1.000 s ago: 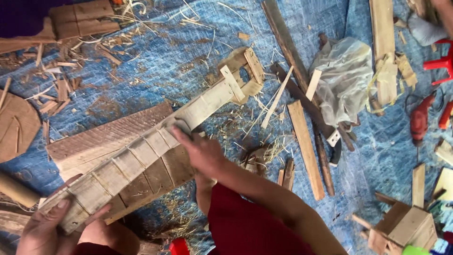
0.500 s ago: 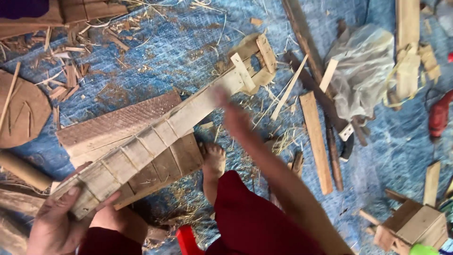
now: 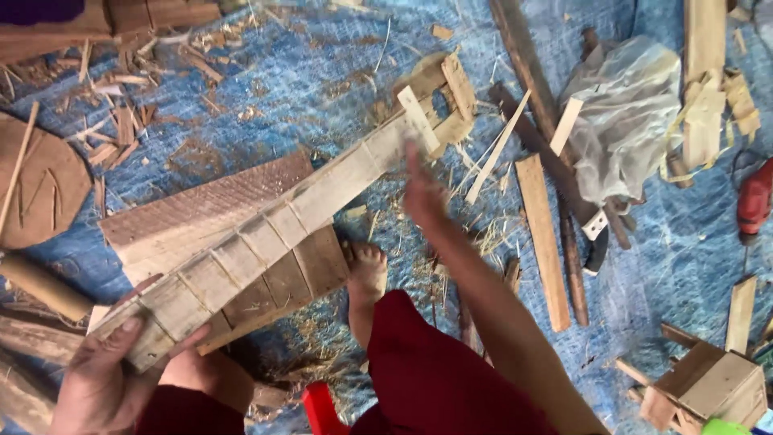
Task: Sanding the wooden neck of a string instrument to smooth the surface
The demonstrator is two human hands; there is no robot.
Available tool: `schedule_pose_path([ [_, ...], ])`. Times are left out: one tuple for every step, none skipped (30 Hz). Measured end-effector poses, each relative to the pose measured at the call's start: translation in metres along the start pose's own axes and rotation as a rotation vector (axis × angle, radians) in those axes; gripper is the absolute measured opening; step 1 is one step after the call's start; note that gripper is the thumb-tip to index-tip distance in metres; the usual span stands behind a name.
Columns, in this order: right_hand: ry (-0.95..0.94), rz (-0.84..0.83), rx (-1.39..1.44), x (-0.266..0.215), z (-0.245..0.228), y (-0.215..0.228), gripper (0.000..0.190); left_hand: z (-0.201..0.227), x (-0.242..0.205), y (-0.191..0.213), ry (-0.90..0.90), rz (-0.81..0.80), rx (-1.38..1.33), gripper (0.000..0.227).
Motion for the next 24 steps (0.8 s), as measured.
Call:
schedule_pose_path([
  [0.006,0.003,-0.004,-0.012,-0.007,-0.022,0.097,0.0,0.004,0.003,-0.005,-0.004,-0.004,0.058],
  [0.132,0.043,-0.083,-0.023,-0.025,-0.04,0.095,0.001,0.008,0.005,-0.014,-0.022,-0.014,0.058],
  [0.259,0.07,-0.156,-0.04,-0.045,-0.062,0.094,-0.005,0.01,0.011,-0.014,-0.029,-0.03,0.057],
  [0.266,0.06,-0.152,-0.026,-0.068,-0.041,0.094,-0.006,0.012,0.011,-0.01,-0.022,-0.04,0.057],
  [0.299,0.003,-0.034,-0.014,-0.097,-0.028,0.073,-0.003,0.013,0.011,-0.009,-0.022,-0.03,0.058],
  [0.332,-0.052,0.086,-0.002,-0.125,-0.013,0.053,-0.002,0.013,0.01,-0.008,-0.021,-0.02,0.058],
  [0.322,-0.043,0.093,0.004,-0.1,-0.009,0.053,-0.008,0.02,0.023,-0.008,-0.017,-0.006,0.058],
  [0.157,-0.108,0.012,0.009,-0.059,-0.012,0.063,-0.011,0.025,0.03,-0.033,-0.074,-0.04,0.053],
  [-0.005,-0.181,-0.076,0.01,-0.016,-0.008,0.074,-0.017,0.03,0.036,-0.052,-0.137,-0.085,0.049],
  [-0.01,-0.18,-0.075,0.015,-0.016,-0.008,0.074,-0.016,0.019,0.029,-0.049,-0.137,-0.08,0.049],
  [-0.041,-0.153,-0.046,0.024,-0.012,-0.005,0.074,-0.018,0.011,0.025,-0.019,-0.092,-0.072,0.049],
  [-0.073,-0.125,-0.016,0.033,-0.009,-0.003,0.074,-0.019,0.004,0.022,0.012,-0.047,-0.065,0.049],
  [-0.066,-0.126,-0.019,0.026,-0.027,-0.021,0.074,-0.024,0.012,0.029,0.009,-0.048,-0.072,0.049],
  [-0.057,-0.248,-0.071,0.018,-0.045,-0.05,0.043,-0.026,0.019,0.03,-0.024,-0.132,-0.118,0.048],
  [-0.053,-0.377,-0.116,0.002,-0.063,-0.082,0.031,-0.03,0.024,0.035,-0.049,-0.209,-0.162,0.048],
  [-0.051,-0.385,-0.113,-0.009,-0.091,-0.08,0.031,-0.03,0.025,0.034,-0.046,-0.202,-0.167,0.048],
  [0.228,-0.254,-0.222,-0.01,-0.146,-0.067,0.046,-0.023,0.024,0.028,-0.087,-0.244,-0.142,0.051],
  [0.507,-0.119,-0.328,-0.022,-0.203,-0.055,0.085,-0.015,0.023,0.022,-0.128,-0.285,-0.117,0.054],
  [0.503,-0.117,-0.323,-0.002,-0.199,-0.032,0.085,-0.016,0.022,0.02,-0.127,-0.282,-0.111,0.054],
  [0.357,-0.155,-0.09,0.02,-0.183,-0.013,0.049,-0.015,0.021,0.021,-0.131,-0.264,-0.122,0.054],
  [0.213,-0.185,0.138,0.042,-0.166,0.004,0.038,-0.012,0.022,0.021,-0.14,-0.252,-0.133,0.055],
  [0.212,-0.178,0.14,0.043,-0.136,-0.001,0.038,-0.008,0.02,0.021,-0.144,-0.254,-0.127,0.055],
  [0.1,-0.218,-0.091,0.045,-0.091,-0.004,0.042,-0.011,0.02,0.02,-0.119,-0.238,-0.127,0.055],
  [-0.014,-0.252,-0.322,0.047,-0.047,-0.004,0.058,-0.014,0.02,0.02,-0.094,-0.222,-0.127,0.054],
])
Point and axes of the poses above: each hand's wrist, its own x-axis towards the middle knuckle, its own y-axis out of the back of the hand, z = x × y, the point moved 10 cm from there along x, towards the middle knuckle, and after that the axes turned 14 degrees about y, right-handed, at the moved point
